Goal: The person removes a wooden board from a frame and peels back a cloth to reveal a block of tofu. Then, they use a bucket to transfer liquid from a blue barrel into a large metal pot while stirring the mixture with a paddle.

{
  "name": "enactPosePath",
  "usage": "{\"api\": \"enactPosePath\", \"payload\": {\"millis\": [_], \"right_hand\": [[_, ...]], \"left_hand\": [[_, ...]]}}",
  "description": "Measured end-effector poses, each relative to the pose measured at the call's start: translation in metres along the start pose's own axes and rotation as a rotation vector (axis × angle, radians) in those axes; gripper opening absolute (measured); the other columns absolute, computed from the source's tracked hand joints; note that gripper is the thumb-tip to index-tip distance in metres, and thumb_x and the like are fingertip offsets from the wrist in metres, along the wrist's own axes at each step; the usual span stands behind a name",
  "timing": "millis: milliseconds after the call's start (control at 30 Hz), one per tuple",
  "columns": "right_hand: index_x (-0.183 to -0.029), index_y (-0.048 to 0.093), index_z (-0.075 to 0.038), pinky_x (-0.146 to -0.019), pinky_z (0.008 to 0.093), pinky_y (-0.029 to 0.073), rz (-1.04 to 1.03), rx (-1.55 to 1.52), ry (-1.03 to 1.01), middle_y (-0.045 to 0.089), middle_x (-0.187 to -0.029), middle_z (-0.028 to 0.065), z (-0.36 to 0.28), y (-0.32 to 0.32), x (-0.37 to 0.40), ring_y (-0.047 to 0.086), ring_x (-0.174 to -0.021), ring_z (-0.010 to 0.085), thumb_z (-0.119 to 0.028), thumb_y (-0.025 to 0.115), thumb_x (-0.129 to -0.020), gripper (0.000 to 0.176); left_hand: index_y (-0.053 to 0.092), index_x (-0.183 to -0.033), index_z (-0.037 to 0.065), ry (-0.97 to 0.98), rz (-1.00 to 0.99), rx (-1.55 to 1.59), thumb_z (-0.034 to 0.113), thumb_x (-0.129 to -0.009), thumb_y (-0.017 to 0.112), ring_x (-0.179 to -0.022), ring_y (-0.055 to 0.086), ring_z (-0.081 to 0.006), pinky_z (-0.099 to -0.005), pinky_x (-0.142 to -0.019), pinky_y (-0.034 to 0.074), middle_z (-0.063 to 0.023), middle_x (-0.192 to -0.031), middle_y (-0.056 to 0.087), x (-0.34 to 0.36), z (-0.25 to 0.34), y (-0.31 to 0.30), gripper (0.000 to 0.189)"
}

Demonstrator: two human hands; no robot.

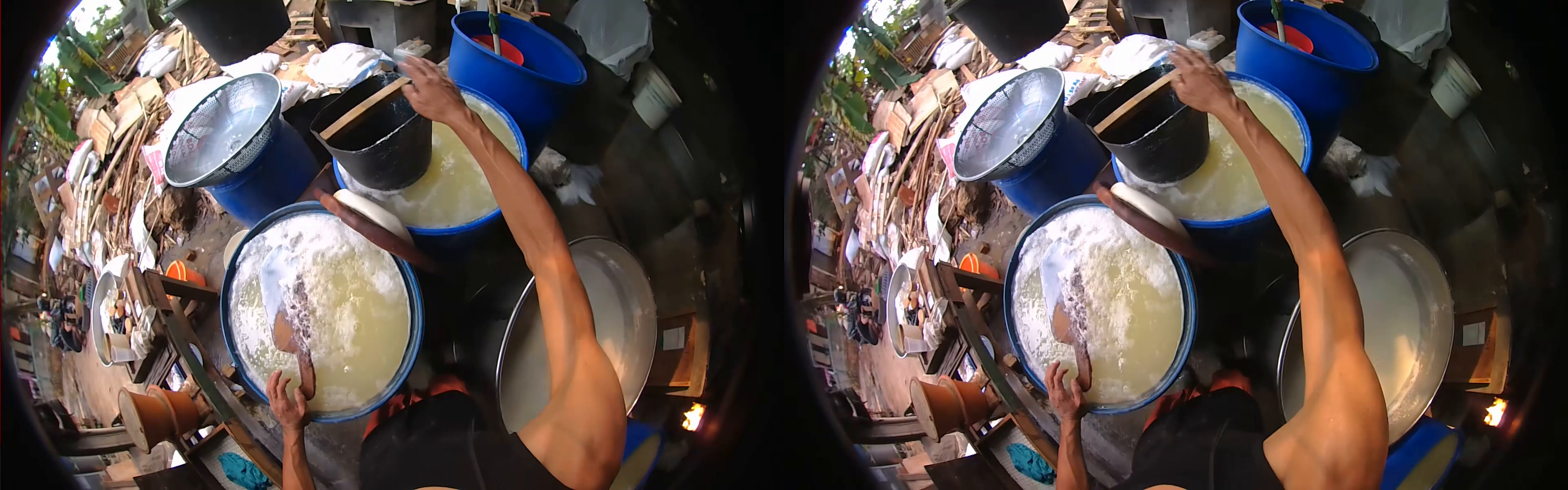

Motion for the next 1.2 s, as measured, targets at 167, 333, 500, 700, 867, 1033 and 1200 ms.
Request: {"api": "enactPosePath", "payload": {"millis": [167,333,500,700,867,1033,1200], "right_hand": [[-0.146,0.045,-0.016,-0.106,0.0461,0.045,-0.841,-0.104,-0.053,0.044,-0.149,0.0136,-0.012,0.104,0.006,0.053,-0.127,0.0396,-0.003,0.057,-0.082,0.067],[-0.138,0.050,-0.021,-0.077,0.0490,0.057,-0.551,0.251,-0.200,0.048,-0.145,0.0112,-0.018,0.098,0.007,0.068,-0.100,0.0381,-0.007,0.060,-0.085,0.056],[-0.132,0.056,-0.025,-0.086,0.0517,0.051,-0.594,0.423,-0.328,0.043,-0.152,0.0018,-0.009,0.100,0.028,0.055,-0.124,0.0300,-0.004,0.060,-0.084,0.052],[-0.128,0.058,-0.022,-0.092,0.0506,0.045,-0.454,0.477,-0.336,0.054,-0.141,-0.0014,-0.010,0.050,0.015,0.059,-0.119,0.0274,-0.007,0.057,-0.087,0.044],[-0.122,0.054,-0.007,-0.094,0.0475,0.044,-0.446,0.627,-0.417,0.064,-0.116,0.0100,-0.048,-0.036,-0.014,0.060,-0.113,0.0250,-0.013,0.072,-0.079,0.047],[-0.110,0.056,-0.001,-0.078,0.0457,0.051,-0.392,0.411,-0.367,0.062,-0.102,0.0172,-0.128,-0.162,-0.003,0.067,-0.094,0.0339,-0.025,0.075,-0.077,0.045],[-0.130,0.053,-0.006,-0.084,0.0455,0.058,-0.189,0.347,-0.055,0.059,-0.125,0.0159,-0.151,-0.226,0.061,0.067,-0.104,0.0356,-0.036,0.065,-0.091,0.051]], "left_hand": [[0.059,-0.111,0.003,-0.009,-0.023,-0.009,0.014,-0.084,0.058,-0.128,0.048,-0.0399,-0.0486,-0.109,0.037,-0.0185,-0.134,0.055,0.001,-0.003,0.002,0.029],[0.060,-0.110,0.003,-0.026,-0.020,-0.019,0.011,-0.082,0.061,-0.128,0.049,-0.0395,-0.0489,-0.108,0.038,-0.0171,-0.135,0.055,0.002,-0.003,-0.004,0.029],[0.060,-0.109,0.004,-0.036,-0.004,-0.008,0.010,-0.080,0.063,-0.129,0.049,-0.0393,-0.0492,-0.109,0.039,-0.0164,-0.136,0.054,0.000,-0.010,-0.006,0.029],[0.061,-0.108,0.004,-0.022,0.033,-0.005,0.011,-0.081,0.063,-0.130,0.048,-0.0394,-0.0493,-0.109,0.039,-0.0148,-0.137,0.055,0.000,-0.008,-0.011,0.029],[0.060,-0.115,0.005,0.010,0.018,-0.004,0.017,-0.084,0.065,-0.126,0.049,-0.0393,-0.0492,-0.108,0.039,-0.0156,-0.131,0.055,0.004,-0.001,-0.013,0.034],[0.053,-0.130,0.005,0.057,-0.056,-0.108,0.036,-0.087,0.071,-0.128,0.042,-0.0384,-0.0490,-0.111,0.030,-0.0160,-0.131,0.053,0.004,0.012,-0.008,0.057],[0.045,-0.143,0.007,0.137,-0.193,-0.169,0.047,-0.081,0.073,-0.140,0.032,-0.0368,-0.0537,-0.113,0.024,-0.0137,-0.147,0.045,0.009,0.019,0.020,0.078]]}}
Point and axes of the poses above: each hand's wrist, its own x-axis away from the middle knuckle, its own y-axis out of the palm, z = x × y, the point moved 9 cm from there along -x, towards the middle knuckle
